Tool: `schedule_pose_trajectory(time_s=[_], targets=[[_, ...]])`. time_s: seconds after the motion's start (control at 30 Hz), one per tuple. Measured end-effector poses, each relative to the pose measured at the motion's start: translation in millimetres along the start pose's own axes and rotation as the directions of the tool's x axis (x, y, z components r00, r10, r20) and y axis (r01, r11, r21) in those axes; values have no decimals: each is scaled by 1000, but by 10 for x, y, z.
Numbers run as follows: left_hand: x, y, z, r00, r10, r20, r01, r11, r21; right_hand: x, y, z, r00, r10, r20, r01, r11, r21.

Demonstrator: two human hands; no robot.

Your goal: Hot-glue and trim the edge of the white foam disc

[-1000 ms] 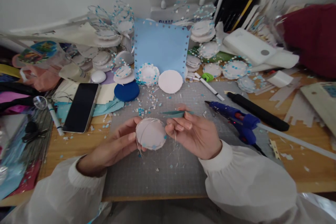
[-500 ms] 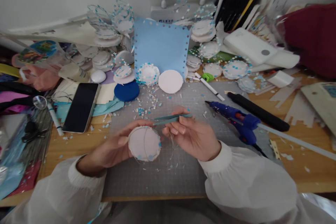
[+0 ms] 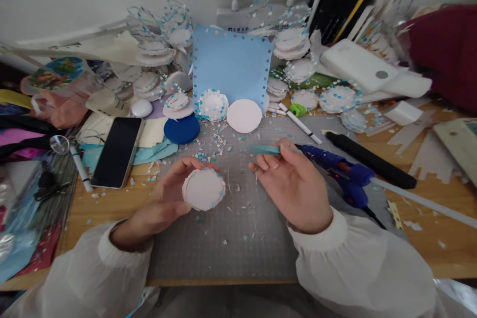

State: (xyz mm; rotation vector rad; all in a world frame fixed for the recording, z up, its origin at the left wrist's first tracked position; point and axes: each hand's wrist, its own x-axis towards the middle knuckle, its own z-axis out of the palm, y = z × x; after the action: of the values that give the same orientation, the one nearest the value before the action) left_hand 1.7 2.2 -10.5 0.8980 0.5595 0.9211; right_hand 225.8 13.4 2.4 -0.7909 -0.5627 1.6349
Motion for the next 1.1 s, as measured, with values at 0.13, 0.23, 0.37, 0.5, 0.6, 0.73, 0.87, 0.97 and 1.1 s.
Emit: schedule_pose_trajectory(time_s=[0.13, 0.23, 0.37, 0.5, 0.6, 0.73, 0.87, 0.97, 1.1], targets=[[7, 16, 11, 999, 29, 22, -30, 997, 74, -3, -6, 19, 999, -23, -24, 19, 991, -129], [4, 17, 9, 998, 54, 14, -56, 992, 113, 9, -7, 16, 999, 19, -40, -23, 994, -104], [-3, -22, 0, 983, 180, -42, -166, 959, 229, -18, -51, 11, 999, -46, 20, 48, 994, -97], [-25, -61, 6, 950, 305, -61, -263, 893, 364, -159, -53, 37, 933, -173, 314, 305, 844, -442], [-48, -68, 15, 944, 328, -50, -276, 861, 427, -262, 11, 66, 778, -207, 593, 615, 446, -650], [-72, -64, 17, 952, 305, -28, -256, 844, 472, -298, 115, 79, 626, -208, 752, 767, -12, -642], [-91, -78, 3, 960, 277, 28, -254, 830, 496, -288, 155, 73, 541, -178, 822, 804, -179, -567], [-104, -89, -7, 970, 230, 78, -237, 830, 504, -289, 148, 79, 504, -153, 850, 827, -196, -526], [-112, -90, -10, 973, 185, 137, -228, 855, 466, -293, 131, 101, 490, -148, 859, 845, -160, -510]])
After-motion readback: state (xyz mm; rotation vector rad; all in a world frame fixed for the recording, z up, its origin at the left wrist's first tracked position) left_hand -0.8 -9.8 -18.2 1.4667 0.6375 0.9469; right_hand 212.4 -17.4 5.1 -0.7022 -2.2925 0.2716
